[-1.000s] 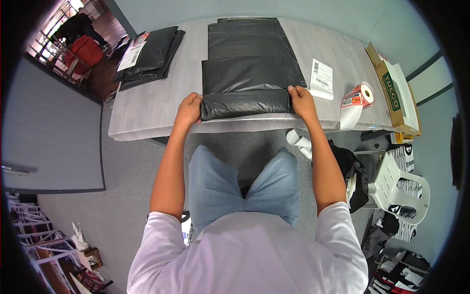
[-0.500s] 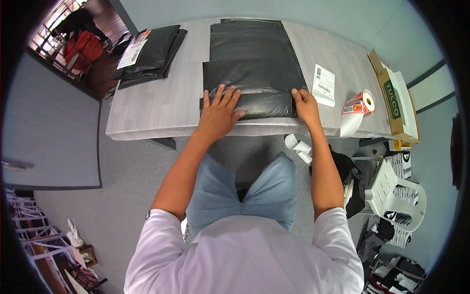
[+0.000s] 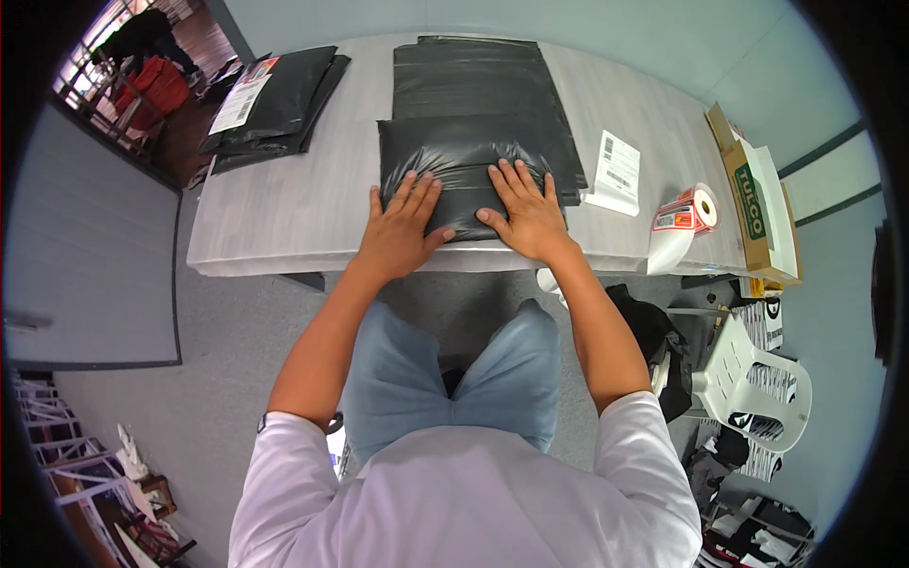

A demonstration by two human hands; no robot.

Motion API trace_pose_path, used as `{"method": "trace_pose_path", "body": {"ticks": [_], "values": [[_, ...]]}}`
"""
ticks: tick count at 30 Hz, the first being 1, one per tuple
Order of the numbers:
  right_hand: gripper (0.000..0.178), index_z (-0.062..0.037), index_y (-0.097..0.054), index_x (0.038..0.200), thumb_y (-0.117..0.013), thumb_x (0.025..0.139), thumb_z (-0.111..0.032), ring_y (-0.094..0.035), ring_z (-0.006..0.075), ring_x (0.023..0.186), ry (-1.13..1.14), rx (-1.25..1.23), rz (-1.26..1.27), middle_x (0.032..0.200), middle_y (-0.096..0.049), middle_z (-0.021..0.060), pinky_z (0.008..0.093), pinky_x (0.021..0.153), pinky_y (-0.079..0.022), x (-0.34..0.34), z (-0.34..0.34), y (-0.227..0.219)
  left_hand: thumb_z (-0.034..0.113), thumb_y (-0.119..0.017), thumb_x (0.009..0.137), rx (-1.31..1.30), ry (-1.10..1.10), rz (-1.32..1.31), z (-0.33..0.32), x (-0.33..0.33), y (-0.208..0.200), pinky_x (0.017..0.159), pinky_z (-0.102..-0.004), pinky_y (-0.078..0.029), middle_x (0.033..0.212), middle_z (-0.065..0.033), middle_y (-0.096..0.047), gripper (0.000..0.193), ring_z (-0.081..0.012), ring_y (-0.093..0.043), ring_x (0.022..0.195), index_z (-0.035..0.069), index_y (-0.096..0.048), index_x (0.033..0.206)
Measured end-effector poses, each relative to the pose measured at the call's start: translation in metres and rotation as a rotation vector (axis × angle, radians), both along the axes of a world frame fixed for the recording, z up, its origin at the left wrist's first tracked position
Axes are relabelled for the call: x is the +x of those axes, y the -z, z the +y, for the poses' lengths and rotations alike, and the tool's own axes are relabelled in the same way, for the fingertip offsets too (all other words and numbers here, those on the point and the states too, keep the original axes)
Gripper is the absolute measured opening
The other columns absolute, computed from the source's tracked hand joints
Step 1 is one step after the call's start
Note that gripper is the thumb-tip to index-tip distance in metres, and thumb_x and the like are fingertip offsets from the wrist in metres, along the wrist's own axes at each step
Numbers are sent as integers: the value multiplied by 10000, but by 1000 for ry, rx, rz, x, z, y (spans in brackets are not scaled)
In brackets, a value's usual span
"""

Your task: The person packs folded clothing items into black poly mailers, seals them, and applies shipping labels. They repeat this process for multiple items, including a white t-shirt, placing the finished packages on a table.

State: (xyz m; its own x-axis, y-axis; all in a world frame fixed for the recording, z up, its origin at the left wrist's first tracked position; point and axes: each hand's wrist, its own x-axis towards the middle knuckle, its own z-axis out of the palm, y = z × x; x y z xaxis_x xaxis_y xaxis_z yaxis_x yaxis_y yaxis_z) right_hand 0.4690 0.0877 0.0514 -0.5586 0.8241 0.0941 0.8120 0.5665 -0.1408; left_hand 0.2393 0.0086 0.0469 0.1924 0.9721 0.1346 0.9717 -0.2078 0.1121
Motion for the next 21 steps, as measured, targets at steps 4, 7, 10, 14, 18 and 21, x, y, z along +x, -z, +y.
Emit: {"method": "trace_pose_path", "body": {"ticks": [4,7,10,14,18,21], "values": [[794,-157,-330,1530,-389,938,-683,-163,302,1504,101,-139,119,1619,-220,109,605,1176,-97,43,20,7,572,-469,956,-53,-18,-25,-2,-4,-3,1140,-668,-137,1604,-77,-263,788,-256,-167,1506,78,-270,1537],[785,-152,-352,1520,-448,930,-660,-157,341,1501,187,-96,231,1614,-204,165,631,1159,-97,96,43,-9,565,-486,951,-50,-10,-26,0,-1,-12,1131,-686,-129,1598,-83,-273,792,-278,-166,1504,75,-271,1536],[841,-142,-371,1510,-542,872,-663,-152,360,1500,291,16,38,1611,-196,192,648,1149,-107,142,43,-17,534,-533,941,33,-32,-53,-11,2,-23,1123,-696,-129,1587,-99,-291,790,-308,-170,1500,66,-286,1527],[901,-32,-421,1457,-653,805,-609,-296,406,1435,248,-83,71,1551,-329,213,570,1149,-203,180,10,9,484,-607,914,155,-63,-143,-39,6,-25,1116,-693,-142,1565,-132,-318,782,-341,-184,1492,52,-327,1502],[647,27,-505,1347,-698,795,-249,-473,411,1256,37,148,201,1404,-491,215,512,1074,-329,179,-48,12,455,-638,901,165,-14,-238,-92,22,-13,1116,-684,-153,1543,-154,-341,753,-359,-215,1479,66,-358,1482],[412,16,-623,1132,-594,725,75,-550,371,1100,101,270,287,1240,-581,186,494,986,-387,188,-69,27,418,-658,897,173,132,-303,-115,49,-9,1124,-650,-184,1509,-158,-382,685,-366,-254,1461,71,-422,1438]]}}
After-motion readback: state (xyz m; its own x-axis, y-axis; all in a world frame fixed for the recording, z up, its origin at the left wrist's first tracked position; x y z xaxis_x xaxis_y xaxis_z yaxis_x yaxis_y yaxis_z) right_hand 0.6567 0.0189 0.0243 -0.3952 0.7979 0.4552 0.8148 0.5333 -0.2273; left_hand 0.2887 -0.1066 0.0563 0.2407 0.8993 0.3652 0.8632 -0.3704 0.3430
